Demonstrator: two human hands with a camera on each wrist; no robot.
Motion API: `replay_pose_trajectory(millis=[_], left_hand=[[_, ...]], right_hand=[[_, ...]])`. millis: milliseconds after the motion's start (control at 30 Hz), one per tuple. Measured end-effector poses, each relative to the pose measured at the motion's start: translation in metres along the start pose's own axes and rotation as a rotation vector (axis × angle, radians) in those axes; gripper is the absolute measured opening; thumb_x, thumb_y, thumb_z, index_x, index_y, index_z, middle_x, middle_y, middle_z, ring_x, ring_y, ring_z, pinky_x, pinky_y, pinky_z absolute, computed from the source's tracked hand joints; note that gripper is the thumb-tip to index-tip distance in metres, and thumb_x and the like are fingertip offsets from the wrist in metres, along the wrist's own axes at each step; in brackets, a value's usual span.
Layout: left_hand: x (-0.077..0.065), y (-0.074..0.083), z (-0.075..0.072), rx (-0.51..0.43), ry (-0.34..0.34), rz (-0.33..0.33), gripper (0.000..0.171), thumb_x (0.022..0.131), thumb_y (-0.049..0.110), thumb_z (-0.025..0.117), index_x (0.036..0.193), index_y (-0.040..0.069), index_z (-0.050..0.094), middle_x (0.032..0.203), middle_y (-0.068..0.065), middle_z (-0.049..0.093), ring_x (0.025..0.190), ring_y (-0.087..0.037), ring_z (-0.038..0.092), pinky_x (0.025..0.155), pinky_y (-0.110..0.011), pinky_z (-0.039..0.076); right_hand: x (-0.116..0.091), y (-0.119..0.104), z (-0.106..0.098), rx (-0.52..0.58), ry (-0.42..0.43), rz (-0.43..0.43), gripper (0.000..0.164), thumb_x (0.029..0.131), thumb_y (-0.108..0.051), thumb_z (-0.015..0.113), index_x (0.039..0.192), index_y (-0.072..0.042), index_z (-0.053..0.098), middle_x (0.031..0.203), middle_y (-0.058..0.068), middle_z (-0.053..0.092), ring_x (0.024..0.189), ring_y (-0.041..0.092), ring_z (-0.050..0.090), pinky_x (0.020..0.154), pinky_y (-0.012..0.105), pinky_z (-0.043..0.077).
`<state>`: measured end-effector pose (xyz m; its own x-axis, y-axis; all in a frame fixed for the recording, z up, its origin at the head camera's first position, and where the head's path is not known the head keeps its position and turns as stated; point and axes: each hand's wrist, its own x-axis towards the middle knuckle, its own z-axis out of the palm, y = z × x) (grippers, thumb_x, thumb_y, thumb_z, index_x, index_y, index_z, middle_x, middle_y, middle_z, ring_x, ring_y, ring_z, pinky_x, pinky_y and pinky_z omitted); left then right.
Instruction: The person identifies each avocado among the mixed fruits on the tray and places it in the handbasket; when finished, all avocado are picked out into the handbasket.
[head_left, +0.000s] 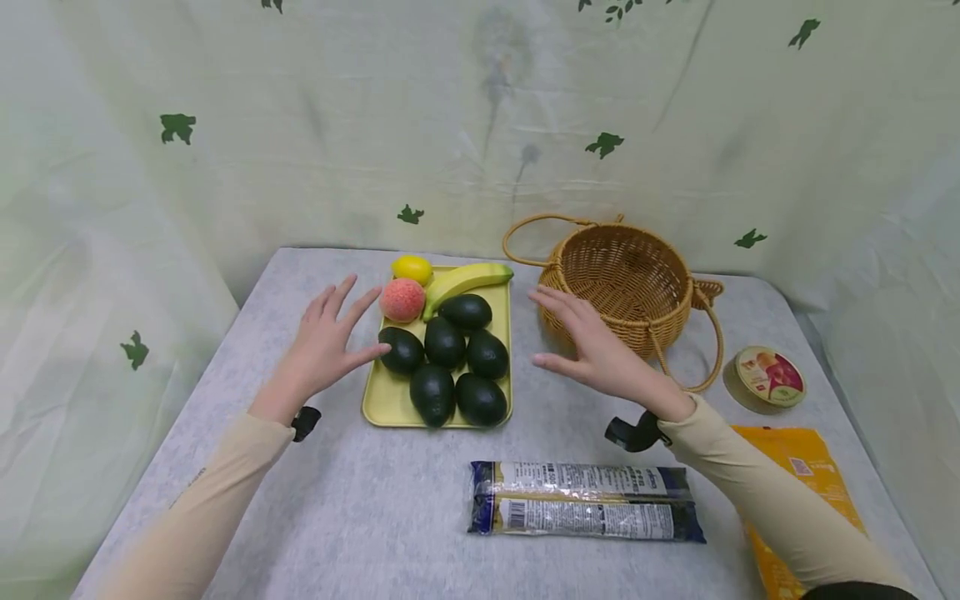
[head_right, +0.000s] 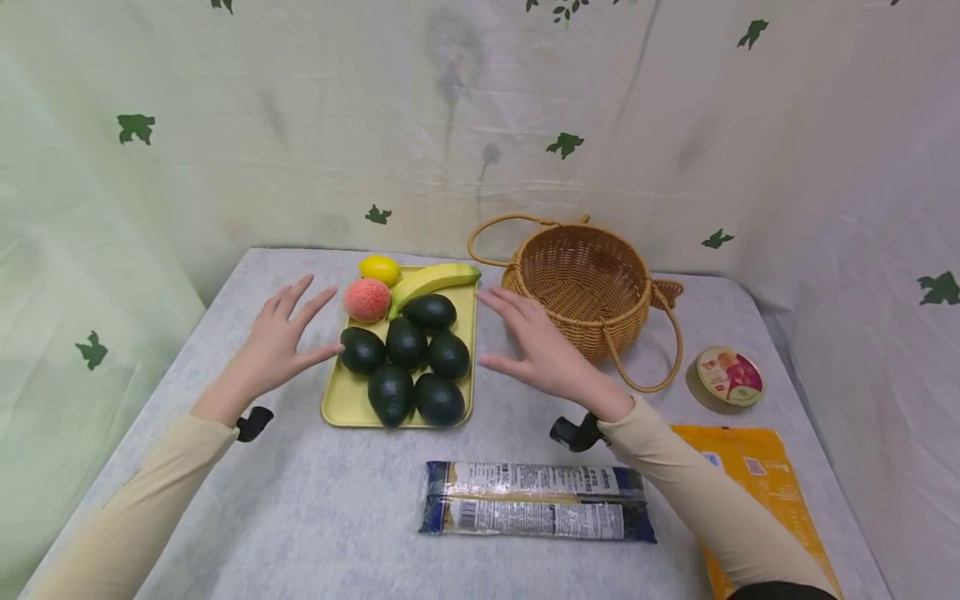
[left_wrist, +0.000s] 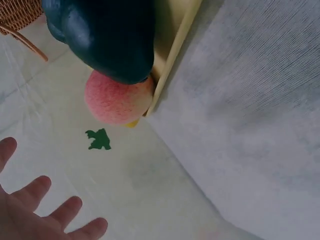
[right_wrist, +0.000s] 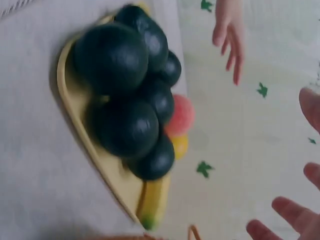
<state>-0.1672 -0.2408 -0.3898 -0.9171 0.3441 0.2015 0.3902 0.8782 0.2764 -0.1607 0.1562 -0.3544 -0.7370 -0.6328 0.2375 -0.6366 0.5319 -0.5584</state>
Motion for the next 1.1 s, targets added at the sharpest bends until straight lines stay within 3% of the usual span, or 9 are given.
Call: replay_pose_trajectory(millis=[133,267,367,467,600,733,933,1100], left_hand=[[-0.012,-0.012,0.018,-0.163,-0.045,0.015,0.089,0.081,0.037,0.077,0.152,0.017,0.027,0.156,-0.02,0.011,0.134,-0.05,0.018,0.102,-0.069,0.021],[-0.025,-0.021,0.034,-0.35,-0.108,-0.035,0.094,0.08,0.032,0.079,0.153,0.014,0.023,0.158,-0.017,0.009,0.138,-0.045,0.013,0.104,-0.068,0.02],[-0.034,-0.026,0.045,-0.432,-0.14,-0.07,0.099,0.078,0.031,0.08,0.154,0.011,0.02,0.158,-0.017,0.011,0.141,-0.042,0.011,0.107,-0.064,0.017],[-0.04,-0.03,0.054,-0.474,-0.166,-0.082,0.102,0.077,0.029,0.081,0.154,0.007,0.017,0.157,-0.019,0.014,0.141,-0.04,0.013,0.111,-0.059,0.015],[-0.046,-0.035,0.061,-0.543,-0.221,-0.079,0.102,0.078,0.027,0.081,0.153,0.004,0.015,0.156,-0.022,0.016,0.141,-0.042,0.014,0.111,-0.058,0.014],[-0.049,-0.037,0.065,-0.599,-0.272,-0.072,0.101,0.079,0.025,0.08,0.153,0.002,0.015,0.156,-0.022,0.014,0.141,-0.041,0.012,0.111,-0.058,0.013],[-0.049,-0.04,0.069,-0.577,-0.306,-0.02,0.103,0.077,0.024,0.082,0.152,0.0,0.016,0.156,-0.022,0.012,0.141,-0.042,0.01,0.11,-0.061,0.009],[-0.048,-0.041,0.07,-0.562,-0.323,-0.012,0.102,0.078,0.025,0.081,0.152,0.001,0.015,0.157,-0.021,0.01,0.141,-0.045,0.007,0.108,-0.065,0.001]], right_hand=[[0.008,-0.003,0.022,0.155,-0.109,-0.021,0.075,0.092,-0.039,0.064,0.153,-0.023,0.024,0.154,0.003,0.027,0.136,0.024,0.031,0.107,0.047,0.032],[0.015,-0.002,0.042,0.342,-0.212,0.002,0.071,0.092,-0.035,0.064,0.152,-0.026,0.027,0.151,0.002,0.031,0.126,0.028,0.044,0.099,0.044,0.042],[0.019,0.0,0.052,0.476,-0.294,0.025,0.07,0.093,-0.029,0.064,0.152,-0.024,0.027,0.152,0.003,0.028,0.125,0.033,0.045,0.1,0.046,0.042],[0.021,0.004,0.06,0.535,-0.37,0.05,0.069,0.094,-0.024,0.063,0.152,-0.021,0.027,0.153,0.004,0.027,0.123,0.036,0.046,0.1,0.047,0.042],[0.024,0.009,0.066,0.538,-0.446,0.061,0.066,0.094,-0.022,0.063,0.151,-0.02,0.029,0.152,0.004,0.029,0.122,0.036,0.048,0.1,0.047,0.042],[0.026,0.013,0.069,0.522,-0.496,0.014,0.062,0.095,-0.021,0.062,0.15,-0.016,0.032,0.15,0.007,0.033,0.125,0.035,0.046,0.103,0.048,0.039],[0.032,0.017,0.073,0.491,-0.553,-0.068,0.06,0.094,-0.02,0.063,0.146,-0.008,0.037,0.148,0.005,0.036,0.131,0.03,0.039,0.102,0.048,0.04],[0.037,0.017,0.079,0.396,-0.55,-0.101,0.056,0.093,-0.022,0.065,0.142,-0.007,0.043,0.147,0.01,0.038,0.13,0.025,0.039,0.096,0.045,0.045]])
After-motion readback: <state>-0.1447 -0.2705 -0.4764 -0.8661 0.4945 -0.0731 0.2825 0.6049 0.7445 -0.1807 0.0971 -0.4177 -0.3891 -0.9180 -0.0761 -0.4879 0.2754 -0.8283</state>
